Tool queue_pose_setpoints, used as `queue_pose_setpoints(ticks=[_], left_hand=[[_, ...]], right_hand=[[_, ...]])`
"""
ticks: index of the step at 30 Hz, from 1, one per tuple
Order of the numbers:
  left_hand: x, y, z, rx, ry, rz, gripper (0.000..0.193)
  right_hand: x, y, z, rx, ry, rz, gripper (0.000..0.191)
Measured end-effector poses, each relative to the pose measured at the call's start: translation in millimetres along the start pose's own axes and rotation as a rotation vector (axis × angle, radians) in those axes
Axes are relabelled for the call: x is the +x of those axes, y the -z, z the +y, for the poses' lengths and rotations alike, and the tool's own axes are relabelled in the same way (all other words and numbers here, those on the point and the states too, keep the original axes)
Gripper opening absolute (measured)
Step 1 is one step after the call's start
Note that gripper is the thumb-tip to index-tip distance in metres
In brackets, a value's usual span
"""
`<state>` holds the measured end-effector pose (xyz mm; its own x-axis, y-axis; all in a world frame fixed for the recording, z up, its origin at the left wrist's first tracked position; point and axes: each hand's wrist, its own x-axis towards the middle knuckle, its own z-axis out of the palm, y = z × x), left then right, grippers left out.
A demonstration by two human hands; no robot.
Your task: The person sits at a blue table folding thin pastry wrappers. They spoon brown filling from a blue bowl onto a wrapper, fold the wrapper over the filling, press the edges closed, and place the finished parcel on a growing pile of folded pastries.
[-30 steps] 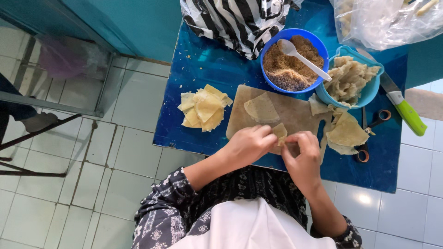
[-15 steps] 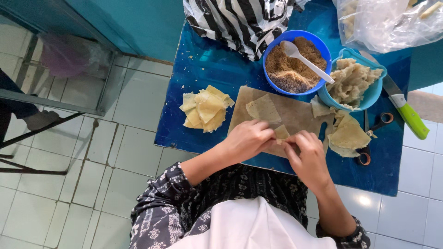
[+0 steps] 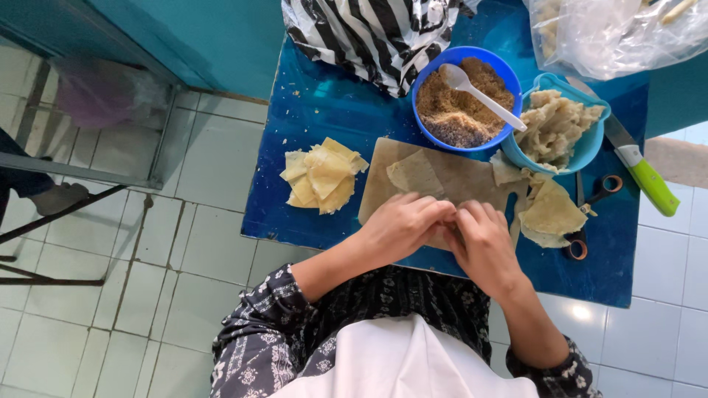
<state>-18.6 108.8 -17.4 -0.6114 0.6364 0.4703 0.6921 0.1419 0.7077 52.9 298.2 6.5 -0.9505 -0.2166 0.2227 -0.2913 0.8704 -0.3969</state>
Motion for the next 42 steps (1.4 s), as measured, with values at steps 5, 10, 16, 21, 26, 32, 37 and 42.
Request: queue_pose_setpoints(ticks=[5, 10, 16, 21, 26, 32, 37, 42], left_hand=[[-2, 6, 5, -0.033, -0.015, 0.0, 0.025], [-9, -3, 15, 0.206, 0.064, -0.089, 0.035], [3, -3, 11, 0.228, 0.139, -0.238, 0.038], [10, 4, 12, 0.181, 0.28, -0.218, 0.038], [-8, -6, 19, 0.083, 0.01, 0.158, 0.041], [-19, -16, 14, 0.364, 0.009, 0.054, 0.035], [-21, -14, 12, 0.464, -0.102, 0.073, 0.033], [-24, -14, 9, 0.629, -0.085, 0.052, 0.026]], right_hand=[[2, 4, 5, 0.054, 0.03, -0.087, 0.018], [-16, 1, -12, -0.051, -0.016, 0.039, 0.016], [-29, -15, -26, -0.018, 0.013, 0.252, 0.026], [-26, -21, -21, -0.039, -0.008, 0.27, 0.018], [-29, -24, -22, -0.133, 0.011, 0.307, 0.023], [-31, -27, -19, -0.183, 0.007, 0.338, 0.024], [-30, -28, -16, -0.111, -0.009, 0.371, 0.022], [-33, -28, -17, -0.271, -0.013, 0.333, 0.025]])
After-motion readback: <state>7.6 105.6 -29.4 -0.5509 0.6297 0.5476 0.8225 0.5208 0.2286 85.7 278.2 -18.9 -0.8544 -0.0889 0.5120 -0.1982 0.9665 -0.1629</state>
